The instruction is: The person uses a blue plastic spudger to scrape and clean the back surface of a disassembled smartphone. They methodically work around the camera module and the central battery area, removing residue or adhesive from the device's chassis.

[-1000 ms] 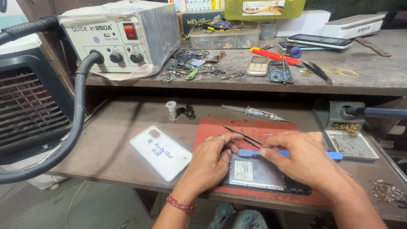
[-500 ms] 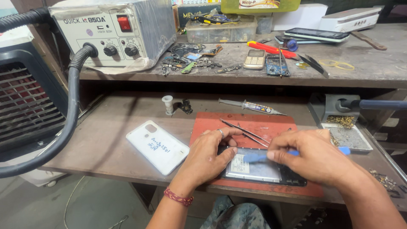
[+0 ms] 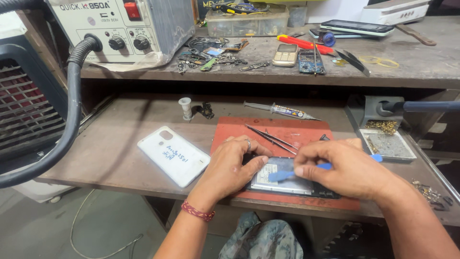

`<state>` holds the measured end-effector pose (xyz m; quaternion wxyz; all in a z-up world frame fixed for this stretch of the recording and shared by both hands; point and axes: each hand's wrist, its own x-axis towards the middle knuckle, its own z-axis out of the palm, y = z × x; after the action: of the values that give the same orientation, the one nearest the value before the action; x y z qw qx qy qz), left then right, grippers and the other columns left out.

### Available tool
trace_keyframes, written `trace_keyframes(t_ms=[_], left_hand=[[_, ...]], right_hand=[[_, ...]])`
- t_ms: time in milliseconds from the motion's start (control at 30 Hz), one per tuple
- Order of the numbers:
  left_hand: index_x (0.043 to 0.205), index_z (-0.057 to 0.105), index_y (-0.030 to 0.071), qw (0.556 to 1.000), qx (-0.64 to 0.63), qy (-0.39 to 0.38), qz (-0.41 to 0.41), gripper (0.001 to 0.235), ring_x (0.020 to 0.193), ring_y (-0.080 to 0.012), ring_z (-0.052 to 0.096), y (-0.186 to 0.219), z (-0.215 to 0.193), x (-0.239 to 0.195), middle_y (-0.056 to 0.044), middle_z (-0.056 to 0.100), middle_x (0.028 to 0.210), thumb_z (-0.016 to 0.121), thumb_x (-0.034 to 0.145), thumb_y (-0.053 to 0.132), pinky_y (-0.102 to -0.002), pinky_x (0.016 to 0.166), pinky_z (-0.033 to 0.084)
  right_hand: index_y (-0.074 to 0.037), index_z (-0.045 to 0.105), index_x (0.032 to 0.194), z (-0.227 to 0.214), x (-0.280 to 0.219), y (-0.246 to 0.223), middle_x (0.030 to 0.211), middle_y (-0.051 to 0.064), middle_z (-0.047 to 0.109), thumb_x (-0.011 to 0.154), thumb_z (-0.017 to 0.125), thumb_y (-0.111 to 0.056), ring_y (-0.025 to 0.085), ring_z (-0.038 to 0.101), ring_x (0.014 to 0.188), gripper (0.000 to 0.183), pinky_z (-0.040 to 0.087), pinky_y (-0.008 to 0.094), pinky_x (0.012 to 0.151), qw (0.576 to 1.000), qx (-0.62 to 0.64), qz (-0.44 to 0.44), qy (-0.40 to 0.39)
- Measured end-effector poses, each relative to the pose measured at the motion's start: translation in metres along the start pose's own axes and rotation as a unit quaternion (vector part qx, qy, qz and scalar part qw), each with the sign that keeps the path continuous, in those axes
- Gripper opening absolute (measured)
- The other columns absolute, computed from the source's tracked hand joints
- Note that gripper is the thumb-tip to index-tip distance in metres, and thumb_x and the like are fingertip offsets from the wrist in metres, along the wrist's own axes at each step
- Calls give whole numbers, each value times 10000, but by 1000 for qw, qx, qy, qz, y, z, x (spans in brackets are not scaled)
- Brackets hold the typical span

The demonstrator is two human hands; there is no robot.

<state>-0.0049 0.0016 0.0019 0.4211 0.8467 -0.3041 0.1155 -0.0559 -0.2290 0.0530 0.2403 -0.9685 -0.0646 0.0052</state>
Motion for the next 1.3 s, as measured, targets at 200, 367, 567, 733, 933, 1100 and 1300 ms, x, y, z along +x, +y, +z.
trace_keyframes(t_ms=[200, 367, 567, 733, 933, 1100, 1300], left_hand=[[978, 805, 138, 1000, -1, 4, -1, 197, 948, -276, 659, 2, 0, 1, -82, 743, 930, 750, 812, 229, -397, 864, 513], [977, 802, 131, 1000, -1, 0, -4, 189, 954, -275, 657, 3, -1, 0, -89, 738, 926, 750, 817, 215, -396, 862, 518], [972, 802, 123, 1000, -6, 1, 1, 194, 954, -280, 677, 0, 0, 2, -89, 746, 934, 754, 802, 203, -395, 866, 526], [966, 806, 112, 1000, -3, 12, 10, 203, 925, -287, 691, -7, 3, 3, -100, 750, 915, 774, 783, 194, -401, 834, 539], [960, 801, 110, 1000, -26, -1, -13, 199, 886, -272, 727, -6, 2, 4, -106, 748, 903, 779, 787, 206, -389, 801, 559], [936, 810, 79, 1000, -12, 10, 8, 198, 880, -285, 716, -7, 3, 4, -127, 754, 876, 808, 790, 214, -396, 779, 553], [981, 813, 107, 999, -40, -9, -1, 208, 820, -233, 763, -17, 6, 8, -118, 773, 876, 787, 796, 199, -369, 742, 577]], right_hand=[[-153, 791, 989, 12, 11, -2, 812, 1, 809, 822, 767, -343, 142, 726, 780, 254, 534, 314, 785, 996, 20, -85, -21], [-155, 816, 968, 2, 3, 11, 865, -17, 798, 821, 774, -330, 147, 697, 850, 232, 547, 310, 814, 995, 15, -88, -43], [-153, 800, 977, 5, 2, -10, 872, -4, 813, 790, 789, -341, 155, 746, 858, 266, 552, 303, 830, 997, -1, -76, -32], [-159, 801, 939, 20, 3, -32, 947, -3, 796, 774, 779, -322, 199, 708, 920, 233, 336, 413, 914, 987, -46, -155, 17], [-186, 800, 901, 16, -3, -35, 941, -17, 780, 755, 795, -329, 190, 693, 905, 205, 299, 412, 901, 988, -87, -129, 8], [-174, 796, 892, 6, -8, -27, 887, 0, 773, 739, 774, -288, 202, 716, 890, 192, 447, 362, 848, 991, -48, -126, -3], [-155, 806, 924, 20, -10, -36, 918, 39, 777, 762, 803, -302, 252, 698, 903, 219, 358, 421, 853, 982, -73, -162, 57]])
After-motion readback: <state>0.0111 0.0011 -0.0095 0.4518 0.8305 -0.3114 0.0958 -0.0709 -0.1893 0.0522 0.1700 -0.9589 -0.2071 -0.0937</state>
